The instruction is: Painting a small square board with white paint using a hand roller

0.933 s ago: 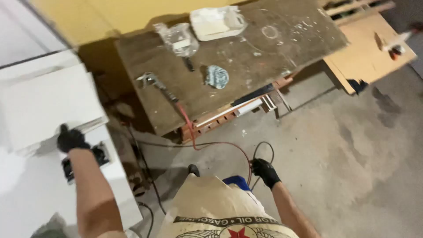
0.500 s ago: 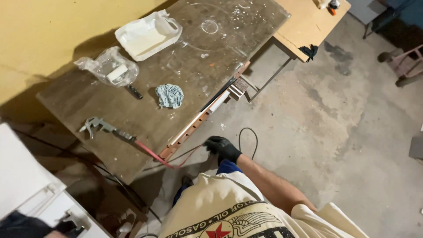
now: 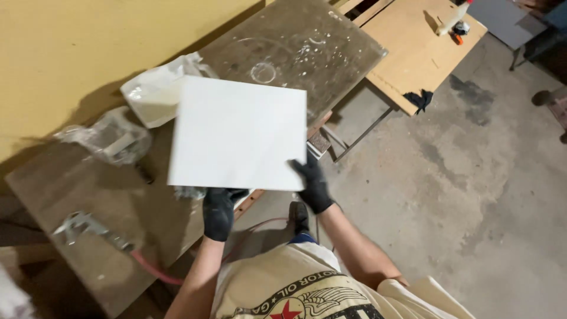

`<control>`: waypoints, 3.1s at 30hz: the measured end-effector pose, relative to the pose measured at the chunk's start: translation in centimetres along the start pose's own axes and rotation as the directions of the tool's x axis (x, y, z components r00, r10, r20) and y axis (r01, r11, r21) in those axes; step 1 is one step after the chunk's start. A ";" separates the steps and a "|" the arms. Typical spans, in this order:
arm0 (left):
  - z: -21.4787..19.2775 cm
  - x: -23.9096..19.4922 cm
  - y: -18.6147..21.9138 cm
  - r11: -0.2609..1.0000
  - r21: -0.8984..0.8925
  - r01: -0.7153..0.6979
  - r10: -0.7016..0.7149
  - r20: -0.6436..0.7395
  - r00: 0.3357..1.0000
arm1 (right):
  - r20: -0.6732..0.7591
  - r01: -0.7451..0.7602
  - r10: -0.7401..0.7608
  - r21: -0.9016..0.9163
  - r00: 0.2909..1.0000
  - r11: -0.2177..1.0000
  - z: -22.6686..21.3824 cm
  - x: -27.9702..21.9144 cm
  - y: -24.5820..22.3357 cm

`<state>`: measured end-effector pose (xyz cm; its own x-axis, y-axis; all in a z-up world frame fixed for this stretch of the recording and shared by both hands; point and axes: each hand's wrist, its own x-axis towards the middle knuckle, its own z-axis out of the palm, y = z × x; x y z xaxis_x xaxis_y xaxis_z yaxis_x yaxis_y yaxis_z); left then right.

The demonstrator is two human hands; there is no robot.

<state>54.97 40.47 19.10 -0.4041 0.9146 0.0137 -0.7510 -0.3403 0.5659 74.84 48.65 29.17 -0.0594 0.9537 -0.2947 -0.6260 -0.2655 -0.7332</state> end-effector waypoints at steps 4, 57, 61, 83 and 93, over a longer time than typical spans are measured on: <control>2.3 5.4 -7.1 0.803 0.592 0.072 -0.049 -0.056 0.997 | -0.025 -0.054 0.050 -0.237 0.998 0.970 -7.2 11.1 -9.8; 7.3 22.1 -15.8 0.573 0.799 0.182 -0.469 0.138 0.872 | 0.391 0.460 -0.323 -0.870 0.862 0.175 -4.9 22.6 -4.9; 0.5 28.4 -19.9 -0.129 0.811 -0.571 -0.082 0.565 0.821 | 0.491 0.379 -0.309 -0.853 0.814 -0.358 -11.5 29.5 -6.1; 4.9 28.7 -19.1 -0.415 0.810 -0.414 -0.282 0.318 0.905 | 0.932 0.897 -0.361 -0.179 0.024 -0.404 -20.9 57.4 12.3; 4.9 29.3 -19.0 -0.448 0.829 -0.335 -0.362 0.174 0.916 | 0.581 0.204 -0.401 -0.713 0.708 -0.671 -16.0 61.3 5.7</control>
<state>60.00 74.80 12.77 -0.0071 0.9988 -0.0488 0.9048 0.0272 0.4250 80.12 103.39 -2.90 -0.2423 0.8639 0.4415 0.9621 0.2726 -0.0054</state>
